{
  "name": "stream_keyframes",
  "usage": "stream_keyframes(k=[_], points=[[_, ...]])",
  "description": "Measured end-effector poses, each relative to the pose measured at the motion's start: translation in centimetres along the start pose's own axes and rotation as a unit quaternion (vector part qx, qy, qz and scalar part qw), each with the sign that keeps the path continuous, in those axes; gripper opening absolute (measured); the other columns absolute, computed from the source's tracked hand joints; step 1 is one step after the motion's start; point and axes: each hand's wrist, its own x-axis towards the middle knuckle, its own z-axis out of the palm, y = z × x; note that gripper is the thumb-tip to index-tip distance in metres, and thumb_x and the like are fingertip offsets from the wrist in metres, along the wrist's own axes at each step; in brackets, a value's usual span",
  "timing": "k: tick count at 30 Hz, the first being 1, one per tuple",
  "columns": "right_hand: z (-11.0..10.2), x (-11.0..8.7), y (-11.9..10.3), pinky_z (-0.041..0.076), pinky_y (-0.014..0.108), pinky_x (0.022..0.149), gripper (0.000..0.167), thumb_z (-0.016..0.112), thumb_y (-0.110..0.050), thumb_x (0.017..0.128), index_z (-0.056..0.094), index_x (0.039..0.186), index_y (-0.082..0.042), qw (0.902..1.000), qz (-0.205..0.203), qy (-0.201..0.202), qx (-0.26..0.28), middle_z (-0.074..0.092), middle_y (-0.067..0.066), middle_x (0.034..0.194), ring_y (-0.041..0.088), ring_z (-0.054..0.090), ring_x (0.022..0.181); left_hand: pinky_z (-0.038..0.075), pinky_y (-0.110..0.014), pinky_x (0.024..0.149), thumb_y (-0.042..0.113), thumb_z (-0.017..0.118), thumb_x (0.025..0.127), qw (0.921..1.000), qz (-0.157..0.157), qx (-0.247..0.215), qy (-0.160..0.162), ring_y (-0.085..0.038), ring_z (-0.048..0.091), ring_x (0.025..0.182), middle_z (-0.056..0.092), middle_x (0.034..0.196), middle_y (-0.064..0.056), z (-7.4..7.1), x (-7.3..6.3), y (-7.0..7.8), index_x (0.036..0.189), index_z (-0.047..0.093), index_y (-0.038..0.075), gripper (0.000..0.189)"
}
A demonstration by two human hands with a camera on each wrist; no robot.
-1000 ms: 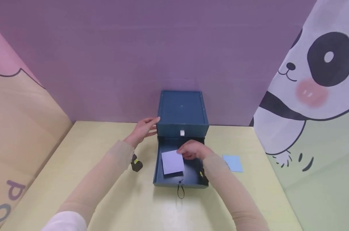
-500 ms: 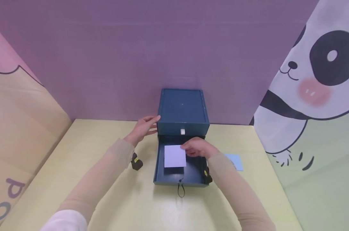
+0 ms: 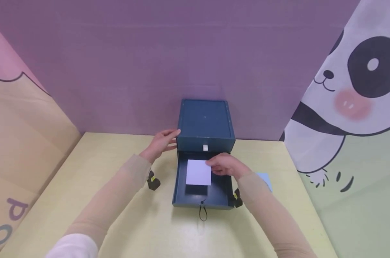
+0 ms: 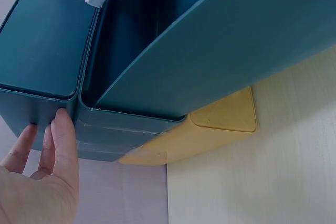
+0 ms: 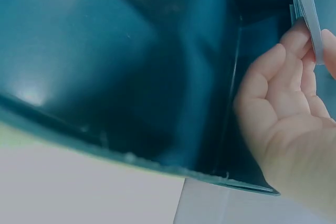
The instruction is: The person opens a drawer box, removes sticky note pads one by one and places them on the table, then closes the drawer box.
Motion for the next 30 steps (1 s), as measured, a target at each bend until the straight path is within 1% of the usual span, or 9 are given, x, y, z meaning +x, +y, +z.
stream_keyframes(k=[6,9,12,16,19,23,26,29,30], points=[[-0.4,-0.5,0.2,0.042,0.048,0.104,0.030,0.058,-0.017,0.094,0.059,0.112,0.006,0.9999,-0.005,-0.008,-0.011,0.067,0.000,0.092,0.017,0.060,0.093,0.053,-0.041,0.093,0.038,0.067,0.088,1.0000,-0.002,0.007,0.003,-0.029,0.058,0.113,0.056,0.131,-0.011,0.1,0.2,-0.3,0.132,0.054,0.007,0.055],[-0.7,-0.7,0.4,0.048,0.039,0.096,0.022,0.056,-0.016,0.094,0.060,0.106,0.003,0.9998,-0.009,-0.016,-0.008,0.066,-0.002,0.088,0.014,0.060,0.088,0.052,-0.041,0.093,0.039,0.066,0.088,1.0000,-0.001,0.009,0.003,-0.029,0.058,0.113,0.056,0.131,-0.011,0.1,0.2,-0.3,0.131,0.054,0.007,0.055],[-0.9,-1.0,0.5,0.049,0.030,0.085,0.015,0.055,-0.015,0.095,0.063,0.098,-0.002,0.9998,-0.010,-0.018,0.000,0.065,-0.003,0.084,0.013,0.058,0.082,0.052,-0.042,0.093,0.037,0.066,0.088,1.0000,0.002,0.004,-0.001,-0.029,0.058,0.113,0.056,0.131,-0.012,0.0,0.1,-0.2,0.131,0.054,0.007,0.054],[-1.4,-1.5,0.8,0.048,0.026,0.078,0.015,0.054,-0.013,0.095,0.065,0.085,-0.009,0.9996,-0.015,-0.022,0.011,0.065,-0.004,0.081,0.013,0.058,0.079,0.052,-0.041,0.093,0.037,0.066,0.088,1.0000,0.002,0.002,-0.004,-0.029,0.057,0.113,0.056,0.131,-0.012,-0.2,0.1,-0.2,0.131,0.054,0.006,0.055],[-1.9,-1.8,1.1,0.049,0.030,0.083,0.016,0.054,-0.013,0.095,0.065,0.084,-0.010,0.9996,-0.017,-0.018,0.015,0.067,-0.002,0.084,0.016,0.058,0.083,0.053,-0.040,0.093,0.038,0.067,0.088,1.0000,-0.002,0.006,-0.003,-0.029,0.057,0.114,0.056,0.132,-0.012,-0.2,0.1,-0.1,0.132,0.053,0.007,0.056],[-2.4,-2.3,1.5,0.048,0.039,0.094,0.013,0.055,-0.013,0.095,0.065,0.091,-0.006,0.9998,-0.014,-0.007,0.012,0.066,0.002,0.092,0.021,0.058,0.091,0.052,-0.040,0.094,0.038,0.066,0.088,0.9999,-0.008,0.002,-0.006,-0.029,0.057,0.115,0.056,0.132,-0.011,-0.2,0.2,-0.1,0.132,0.053,0.007,0.056],[-2.7,-2.6,1.8,0.050,0.037,0.091,0.012,0.055,-0.013,0.095,0.065,0.091,-0.007,0.9998,-0.017,-0.011,0.008,0.066,0.001,0.091,0.019,0.059,0.089,0.052,-0.041,0.094,0.038,0.066,0.088,1.0000,-0.006,0.000,-0.007,-0.029,0.057,0.115,0.056,0.132,-0.011,-0.1,0.2,-0.1,0.133,0.053,0.008,0.056],[-3.0,-2.9,1.9,0.051,0.030,0.084,0.012,0.056,-0.014,0.095,0.065,0.089,-0.009,0.9996,-0.023,-0.016,0.005,0.066,-0.001,0.087,0.016,0.058,0.084,0.054,-0.040,0.092,0.041,0.068,0.086,1.0000,0.004,0.001,-0.003,-0.027,0.059,0.111,0.058,0.129,-0.010,-0.1,0.0,-0.2,0.131,0.055,0.009,0.057],[-3.2,-3.0,2.0,0.051,0.030,0.083,0.011,0.056,-0.015,0.095,0.064,0.090,-0.009,0.9996,-0.024,-0.017,0.004,0.065,-0.002,0.087,0.015,0.058,0.084,0.055,-0.039,0.088,0.042,0.069,0.084,0.9999,0.013,-0.001,-0.002,-0.026,0.061,0.107,0.060,0.126,-0.010,-0.1,-0.1,-0.2,0.129,0.056,0.008,0.058]])
